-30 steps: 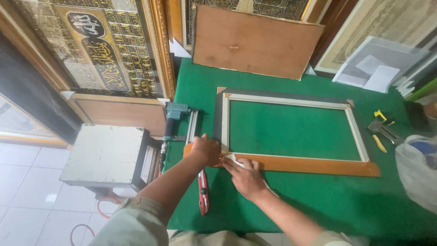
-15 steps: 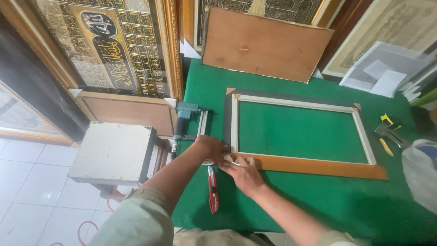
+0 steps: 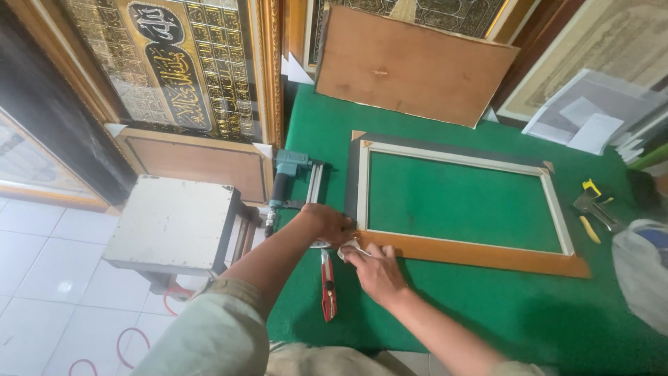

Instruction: The person applies brown packing tape to the edges of a rectangular frame on a green workbench. They use a utility knife to cut the tape and smooth it down with their hands, working along the frame's perimeter.

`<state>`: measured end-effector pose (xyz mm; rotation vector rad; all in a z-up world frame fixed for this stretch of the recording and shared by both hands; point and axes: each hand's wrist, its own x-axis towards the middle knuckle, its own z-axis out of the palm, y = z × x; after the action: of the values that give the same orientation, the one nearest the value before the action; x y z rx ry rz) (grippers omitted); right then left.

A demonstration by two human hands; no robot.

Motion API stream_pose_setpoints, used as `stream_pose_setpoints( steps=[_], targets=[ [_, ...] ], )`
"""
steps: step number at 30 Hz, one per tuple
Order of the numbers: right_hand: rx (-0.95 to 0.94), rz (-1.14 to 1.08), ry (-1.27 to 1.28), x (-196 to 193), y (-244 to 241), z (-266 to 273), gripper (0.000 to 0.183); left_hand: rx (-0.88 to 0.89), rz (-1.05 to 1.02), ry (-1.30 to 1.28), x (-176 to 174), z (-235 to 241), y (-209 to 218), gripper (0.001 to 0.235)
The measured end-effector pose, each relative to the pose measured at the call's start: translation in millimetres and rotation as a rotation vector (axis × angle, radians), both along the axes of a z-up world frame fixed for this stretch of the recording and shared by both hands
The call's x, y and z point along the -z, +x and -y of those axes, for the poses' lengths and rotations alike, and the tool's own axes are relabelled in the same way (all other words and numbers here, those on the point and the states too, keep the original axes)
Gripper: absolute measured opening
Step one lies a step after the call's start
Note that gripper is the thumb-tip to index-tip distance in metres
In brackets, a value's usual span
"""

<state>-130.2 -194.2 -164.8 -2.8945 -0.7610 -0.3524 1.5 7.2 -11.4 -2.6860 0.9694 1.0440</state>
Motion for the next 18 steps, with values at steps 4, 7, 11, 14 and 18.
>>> stream_pose_setpoints(
  steps=[4,7,11,14,18],
  targets=[
    [-0.013,0.036,-0.041,-26.8,15.7,-6.9,0.026,0.037,0.027,0.04,-19.0,0.1,-6.8,0.076],
    [-0.063,0.083,-0.047,-38.8,7.7,6.0,0.025,-0.007,0.028,0.012,-13.4,0.5,-10.3,0.074],
    [-0.072,0.085,-0.113,-21.4,6.5,60.9,0.031,0.052,0.045,0.029,23.1,1.8,0.7,0.078],
    [-0.074,0.05,-0.106,-9.8,5.5,75.9,0.035,0.038,0.048,0.02,25.6,5.0,-0.5,0.073],
    [-0.035,0.07,-0.086,7.3,10.6,57.2,0.037,0.036,0.031,0.012,19.5,4.8,0.3,0.07]
  ],
)
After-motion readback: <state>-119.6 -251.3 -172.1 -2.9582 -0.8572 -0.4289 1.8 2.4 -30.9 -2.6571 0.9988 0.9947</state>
